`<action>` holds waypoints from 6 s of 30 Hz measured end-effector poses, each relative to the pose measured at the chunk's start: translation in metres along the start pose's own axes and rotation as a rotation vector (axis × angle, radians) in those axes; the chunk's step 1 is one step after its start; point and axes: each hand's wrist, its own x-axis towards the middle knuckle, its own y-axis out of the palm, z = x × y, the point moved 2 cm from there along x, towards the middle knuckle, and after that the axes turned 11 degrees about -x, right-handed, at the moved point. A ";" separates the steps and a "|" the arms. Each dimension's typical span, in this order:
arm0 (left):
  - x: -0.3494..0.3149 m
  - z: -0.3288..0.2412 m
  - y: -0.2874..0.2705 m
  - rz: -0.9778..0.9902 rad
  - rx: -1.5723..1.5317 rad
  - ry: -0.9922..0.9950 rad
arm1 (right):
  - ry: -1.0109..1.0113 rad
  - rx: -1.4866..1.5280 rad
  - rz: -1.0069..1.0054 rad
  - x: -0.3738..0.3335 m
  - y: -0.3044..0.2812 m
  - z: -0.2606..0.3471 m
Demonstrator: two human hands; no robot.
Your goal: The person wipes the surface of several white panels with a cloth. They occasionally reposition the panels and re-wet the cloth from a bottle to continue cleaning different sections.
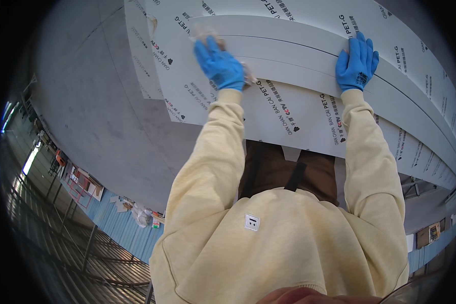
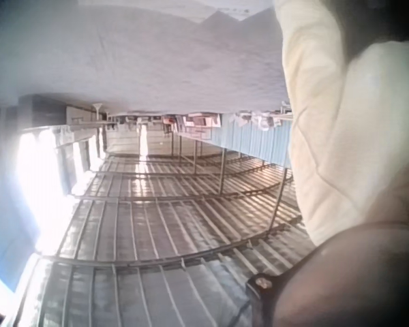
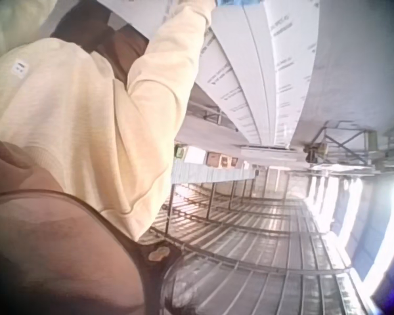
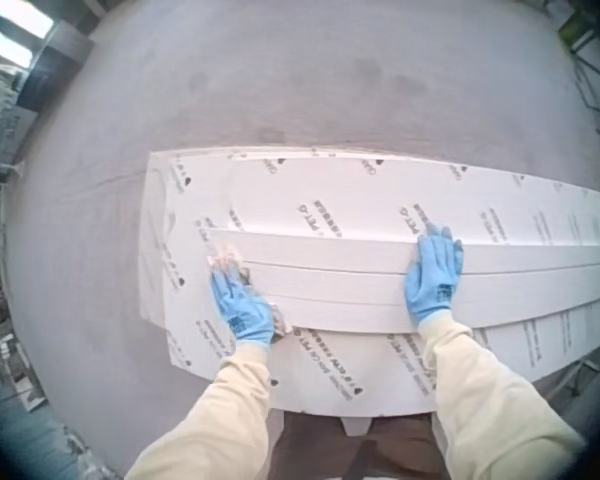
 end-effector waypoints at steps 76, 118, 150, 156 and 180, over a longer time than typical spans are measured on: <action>-0.369 -0.304 -0.321 0.326 -0.440 -0.308 | -0.679 1.278 -0.307 -0.202 -0.475 0.269; -0.091 -0.242 -0.160 0.812 -0.108 -0.826 | 0.407 1.532 1.186 -0.055 -0.276 0.226; -0.029 0.037 0.012 0.287 -1.384 -1.009 | -0.526 0.130 0.380 0.058 0.011 0.329; -0.024 0.034 0.019 0.435 -1.504 -0.794 | -0.416 0.088 0.358 0.102 0.036 0.383; -0.028 0.020 0.001 0.962 0.907 0.329 | -0.535 0.068 0.329 0.085 0.022 0.304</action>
